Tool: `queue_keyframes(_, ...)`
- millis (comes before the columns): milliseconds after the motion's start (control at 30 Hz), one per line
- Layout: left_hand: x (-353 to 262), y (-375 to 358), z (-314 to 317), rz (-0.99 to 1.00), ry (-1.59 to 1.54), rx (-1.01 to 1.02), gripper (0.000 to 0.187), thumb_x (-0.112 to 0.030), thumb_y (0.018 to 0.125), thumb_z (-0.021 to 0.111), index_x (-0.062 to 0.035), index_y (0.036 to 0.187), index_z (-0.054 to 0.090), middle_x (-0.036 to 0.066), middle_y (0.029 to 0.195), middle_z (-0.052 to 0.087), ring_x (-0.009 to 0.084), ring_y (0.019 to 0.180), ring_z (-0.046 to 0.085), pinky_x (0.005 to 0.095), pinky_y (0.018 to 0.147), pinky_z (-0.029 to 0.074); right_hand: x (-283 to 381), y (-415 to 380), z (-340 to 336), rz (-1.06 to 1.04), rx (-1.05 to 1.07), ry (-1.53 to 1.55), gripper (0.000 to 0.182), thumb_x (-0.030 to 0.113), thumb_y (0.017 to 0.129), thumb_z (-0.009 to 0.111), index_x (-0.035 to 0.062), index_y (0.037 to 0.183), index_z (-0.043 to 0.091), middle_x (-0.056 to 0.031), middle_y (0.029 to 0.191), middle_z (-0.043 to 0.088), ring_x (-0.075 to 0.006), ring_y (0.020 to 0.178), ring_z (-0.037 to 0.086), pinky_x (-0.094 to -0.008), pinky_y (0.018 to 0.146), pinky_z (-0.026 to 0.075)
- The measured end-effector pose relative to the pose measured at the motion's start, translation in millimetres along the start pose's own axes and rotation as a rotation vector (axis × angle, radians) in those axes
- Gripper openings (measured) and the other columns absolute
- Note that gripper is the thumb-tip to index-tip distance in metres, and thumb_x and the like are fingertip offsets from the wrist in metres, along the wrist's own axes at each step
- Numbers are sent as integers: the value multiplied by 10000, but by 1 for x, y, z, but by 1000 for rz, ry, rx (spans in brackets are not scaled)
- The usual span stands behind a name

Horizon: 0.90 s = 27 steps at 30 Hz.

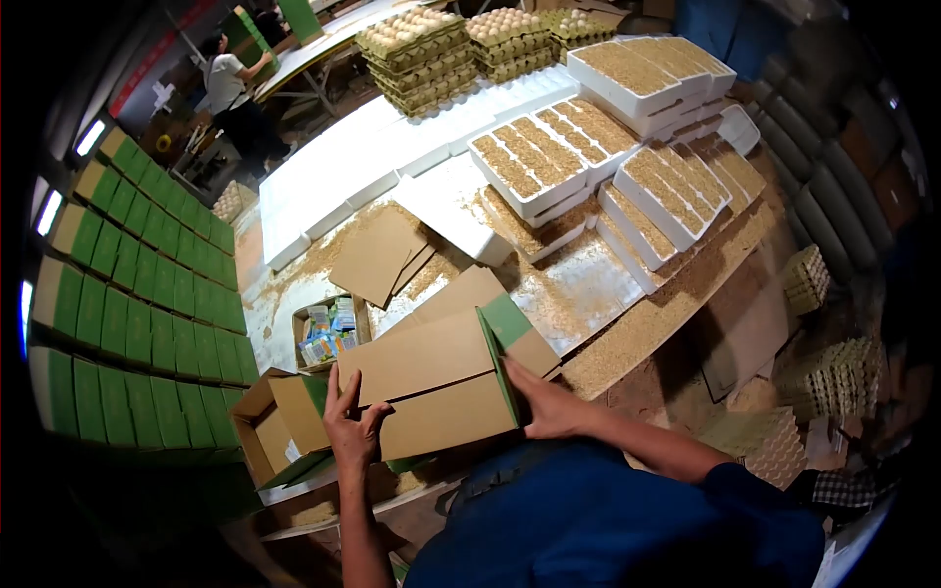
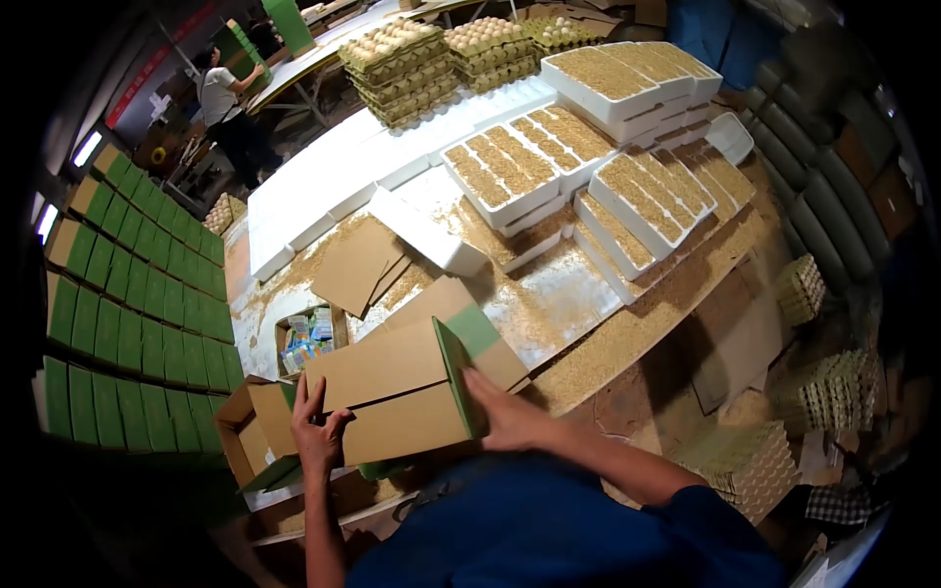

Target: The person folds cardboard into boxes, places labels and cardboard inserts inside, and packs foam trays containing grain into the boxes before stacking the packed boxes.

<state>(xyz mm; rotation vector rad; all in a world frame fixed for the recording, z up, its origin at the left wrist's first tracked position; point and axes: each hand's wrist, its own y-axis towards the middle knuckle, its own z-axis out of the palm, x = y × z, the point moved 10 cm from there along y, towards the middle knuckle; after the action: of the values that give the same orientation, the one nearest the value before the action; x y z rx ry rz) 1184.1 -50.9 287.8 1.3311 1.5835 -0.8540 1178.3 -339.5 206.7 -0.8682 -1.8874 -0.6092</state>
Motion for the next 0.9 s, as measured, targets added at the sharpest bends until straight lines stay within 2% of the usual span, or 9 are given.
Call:
queue_keyframes(100, -14, 0, -16, 95, 238, -20, 549, -24, 775, 787, 39, 1292, 614, 202, 1577, 326, 289, 1311, 520, 390, 1022, 494, 27, 12, -12, -34, -226, 61, 1149, 449, 753, 833, 54, 1576, 136, -237, 1589, 252, -359, 1466, 290, -414, 1190, 290)
queue_keyframes(200, -61, 10, -39, 198, 444, 50, 427, -82, 868, 708, 23, 1276, 637, 185, 1525, 428, 262, 1300, 529, 376, 1045, 457, 54, 23, -58, 69, -338, -59, 879, 532, 787, 769, 74, 1459, 436, -239, 1152, 663, -405, 1004, 664, -415, 843, 543)
queue_keyframes(300, -58, 11, -37, 24, 162, 274, 345, -177, 1008, 538, 6, 1280, 645, 153, 1298, 641, 223, 1206, 585, 316, 989, 462, 67, 45, -83, 102, -367, -71, 706, 471, 846, 733, 34, 1369, 547, -242, 1047, 679, -320, 665, 665, -370, 667, 528)
queue_keyframes(433, -6, -29, -45, -181, -74, 198, 458, -307, 1060, 447, 40, 1317, 599, 152, 1212, 670, 218, 1075, 646, 314, 921, 503, 104, 18, -88, -126, -423, -121, 675, 382, 823, 766, 59, 1377, 554, -194, 1088, 707, -311, 772, 719, -373, 702, 559)
queue_keyframes(467, 18, -40, -52, -222, -183, 133, 509, -357, 1074, 408, 52, 1318, 590, 146, 1177, 679, 220, 1027, 663, 320, 899, 518, 100, 11, -74, -196, -315, -62, 785, 369, 808, 786, 79, 1462, 463, -192, 1336, 603, -307, 1046, 686, -382, 868, 551)
queue_keyframes(500, 36, -49, -52, -219, -182, 139, 509, -357, 1074, 408, 52, 1318, 590, 146, 1177, 679, 220, 1027, 663, 320, 899, 518, 92, 3, -70, -194, -322, -64, 785, 369, 808, 786, 79, 1462, 463, -192, 1336, 603, -307, 1046, 686, -382, 868, 551)
queue_keyframes(600, 110, -67, -53, -391, -415, 93, 572, -431, 1074, 371, 49, 1260, 621, 137, 1106, 695, 223, 976, 674, 335, 879, 536, 77, -9, -48, -295, -148, 49, 1046, 453, 742, 817, 148, 1569, 256, -140, 1609, 265, -355, 1454, 310, -454, 1098, 408)
queue_keyframes(733, 150, -67, -42, -410, -544, -33, 590, -493, 1052, 390, 19, 1226, 627, 122, 1121, 681, 219, 1015, 660, 365, 899, 528, 99, 9, -60, -440, -223, -144, 972, 544, 742, 782, 123, 1516, 372, -151, 1582, 313, -373, 1330, 484, -448, 1043, 454)
queue_keyframes(900, 125, -59, 7, -439, -632, -67, 567, -483, 1042, 423, 14, 1234, 619, 120, 1142, 673, 217, 1035, 652, 369, 908, 521, 88, 82, -76, -8, -277, -310, 705, 678, 796, 666, 24, 1055, 715, -225, 1246, 636, -390, 954, 687, -450, 852, 537)
